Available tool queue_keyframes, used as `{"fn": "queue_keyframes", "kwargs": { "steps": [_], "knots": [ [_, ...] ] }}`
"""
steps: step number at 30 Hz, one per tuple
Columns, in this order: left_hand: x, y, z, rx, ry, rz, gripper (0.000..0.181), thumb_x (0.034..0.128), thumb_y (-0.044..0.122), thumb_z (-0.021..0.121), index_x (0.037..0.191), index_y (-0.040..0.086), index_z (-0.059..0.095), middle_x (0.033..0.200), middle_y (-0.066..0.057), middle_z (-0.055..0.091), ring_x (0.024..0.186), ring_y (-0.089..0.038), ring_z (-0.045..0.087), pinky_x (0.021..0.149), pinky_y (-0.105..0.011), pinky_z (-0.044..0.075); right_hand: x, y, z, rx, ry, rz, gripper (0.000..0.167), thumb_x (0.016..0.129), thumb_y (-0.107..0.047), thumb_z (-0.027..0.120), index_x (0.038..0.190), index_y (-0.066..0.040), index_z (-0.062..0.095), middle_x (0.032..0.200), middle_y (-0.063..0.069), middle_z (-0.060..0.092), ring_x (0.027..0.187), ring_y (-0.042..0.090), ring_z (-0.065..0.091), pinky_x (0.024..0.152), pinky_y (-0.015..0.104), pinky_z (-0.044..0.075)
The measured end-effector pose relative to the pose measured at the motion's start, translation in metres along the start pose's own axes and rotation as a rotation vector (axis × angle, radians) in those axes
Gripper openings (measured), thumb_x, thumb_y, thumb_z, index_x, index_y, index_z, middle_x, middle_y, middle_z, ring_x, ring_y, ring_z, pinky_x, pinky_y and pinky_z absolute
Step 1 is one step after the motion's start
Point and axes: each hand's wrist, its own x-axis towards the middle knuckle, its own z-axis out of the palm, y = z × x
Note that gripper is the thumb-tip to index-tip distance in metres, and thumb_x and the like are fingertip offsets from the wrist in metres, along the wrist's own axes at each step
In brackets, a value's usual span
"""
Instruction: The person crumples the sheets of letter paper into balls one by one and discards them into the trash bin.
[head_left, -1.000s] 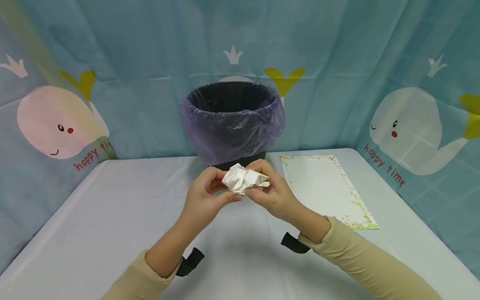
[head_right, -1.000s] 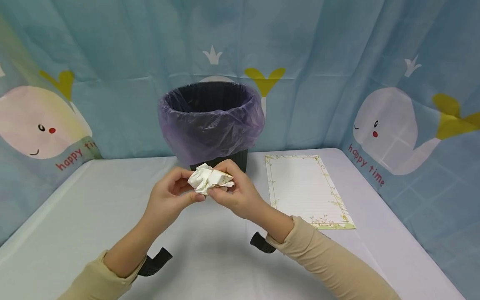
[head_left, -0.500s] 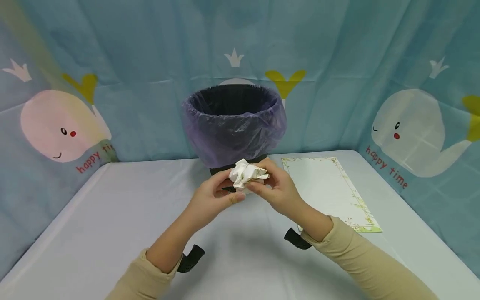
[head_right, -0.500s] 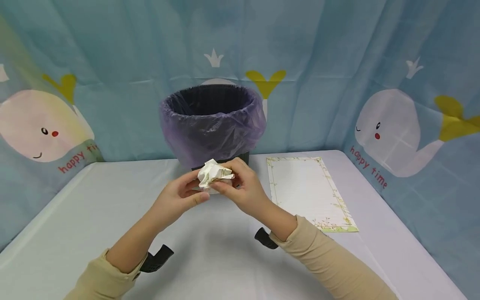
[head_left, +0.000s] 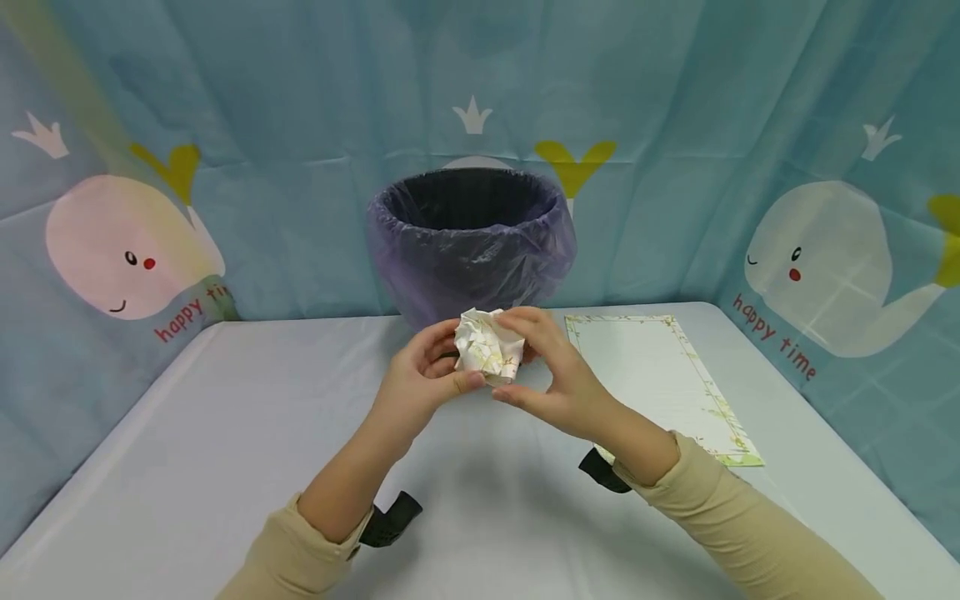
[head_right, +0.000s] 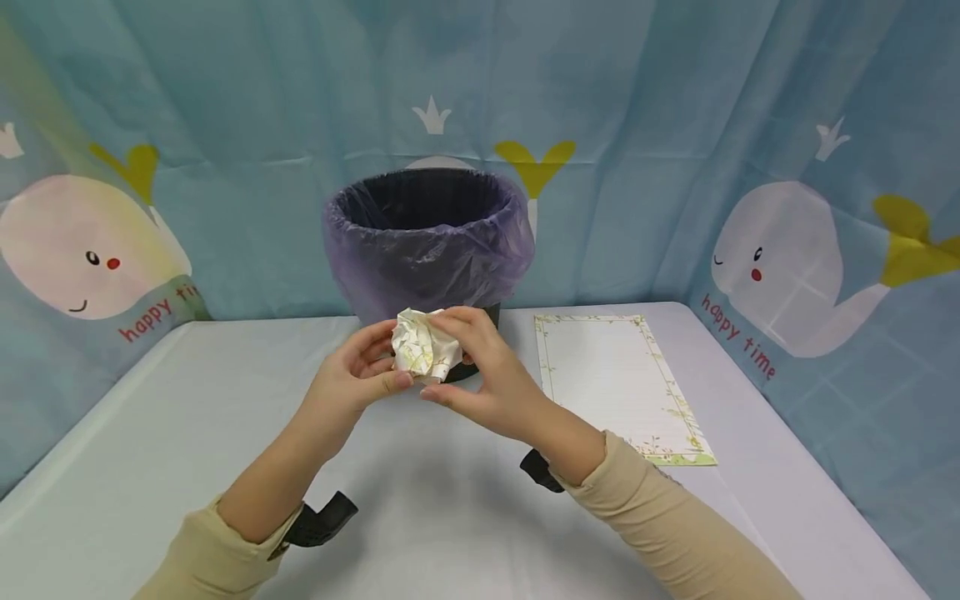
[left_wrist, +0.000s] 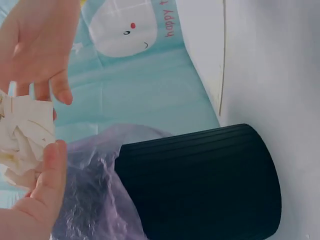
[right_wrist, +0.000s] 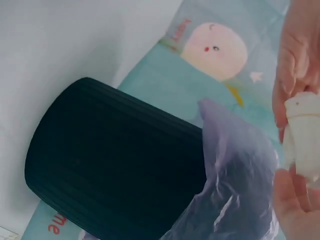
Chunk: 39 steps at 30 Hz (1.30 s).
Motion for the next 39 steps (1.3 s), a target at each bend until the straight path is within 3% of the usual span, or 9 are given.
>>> {"fn": "queue_keyframes", "kwargs": {
  "steps": [3,8,13,21,28,32,34,36,39],
  "knots": [
    [-0.001,0.002,-0.002,-0.010,0.022,0.026,0.070,0.0838,-0.011,0.069,0.145,-0.001,0.036,0.136,-0.019,0.048,0.118,-0.026,0.054,0.085,-0.024,0.052,0.001,-0.002,-0.006,0.132,-0.057,0.086,0.088,0.089,-0.048,0.063,0.147,0.007,0.026,0.147,0.026,0.026,0.104,0.027,0.053,0.082,0.035,0.052],
    [-0.004,0.000,-0.004,0.008,-0.010,0.033,0.070,0.0822,-0.010,0.071,0.144,0.000,0.039,0.133,-0.018,0.052,0.112,-0.024,0.055,0.083,-0.024,0.052,0.005,-0.003,-0.011,0.271,-0.173,0.226,0.108,0.079,-0.051,0.069,0.150,0.010,0.014,0.148,0.027,0.023,0.092,0.021,0.057,0.078,0.030,0.053],
    [-0.006,-0.003,-0.008,0.001,-0.091,0.012,0.068,0.0823,-0.005,0.074,0.142,-0.002,0.041,0.123,-0.018,0.056,0.103,-0.022,0.058,0.081,-0.027,0.053,0.004,-0.004,-0.009,0.275,-0.222,0.282,0.119,0.070,-0.059,0.071,0.149,0.011,0.016,0.140,0.026,0.032,0.093,0.018,0.054,0.074,0.028,0.052],
    [-0.006,-0.005,-0.009,-0.016,-0.047,0.042,0.065,0.0808,-0.012,0.071,0.139,-0.005,0.043,0.119,-0.015,0.058,0.101,-0.021,0.058,0.082,-0.027,0.053,0.006,-0.006,-0.006,0.282,-0.204,0.372,0.127,0.066,-0.059,0.076,0.151,0.008,0.008,0.147,0.019,0.036,0.090,0.018,0.056,0.071,0.025,0.048],
    [-0.006,0.000,-0.006,0.053,0.036,0.091,0.063,0.0757,-0.009,0.078,0.133,-0.005,0.051,0.109,-0.012,0.064,0.099,-0.021,0.059,0.088,-0.031,0.049,0.006,-0.007,-0.006,0.239,-0.200,0.363,0.126,0.065,-0.067,0.072,0.150,0.008,0.018,0.137,0.018,0.045,0.097,0.024,0.054,0.078,0.035,0.048],
    [-0.006,0.003,-0.003,0.125,0.083,0.128,0.059,0.0748,-0.004,0.081,0.128,-0.004,0.057,0.105,-0.012,0.067,0.098,-0.021,0.059,0.092,-0.039,0.046,0.005,-0.004,-0.005,0.179,-0.158,0.326,0.118,0.065,-0.070,0.070,0.147,0.005,0.028,0.130,0.015,0.050,0.105,0.024,0.051,0.086,0.041,0.046],
    [-0.005,0.004,-0.001,0.145,0.103,0.135,0.056,0.0747,-0.004,0.081,0.126,-0.003,0.059,0.101,-0.011,0.068,0.096,-0.020,0.059,0.089,-0.037,0.046,0.006,-0.003,-0.005,0.167,-0.130,0.307,0.112,0.066,-0.069,0.071,0.143,0.005,0.035,0.124,0.014,0.052,0.107,0.024,0.050,0.088,0.039,0.046],
    [-0.005,0.004,0.002,0.150,0.120,0.133,0.052,0.0749,-0.003,0.081,0.123,-0.003,0.061,0.097,-0.009,0.068,0.092,-0.019,0.058,0.082,-0.031,0.046,0.006,-0.002,-0.004,0.191,-0.102,0.289,0.101,0.070,-0.059,0.077,0.137,0.006,0.039,0.119,0.014,0.053,0.105,0.024,0.049,0.088,0.035,0.046],
    [-0.004,0.003,0.006,0.114,0.122,0.117,0.045,0.0766,-0.005,0.079,0.118,-0.005,0.061,0.091,-0.006,0.066,0.082,-0.017,0.054,0.070,-0.023,0.045,0.006,-0.002,-0.002,0.261,-0.064,0.279,0.072,0.080,-0.027,0.082,0.128,0.010,0.043,0.115,0.017,0.053,0.102,0.024,0.051,0.086,0.028,0.047]
  ]
}}
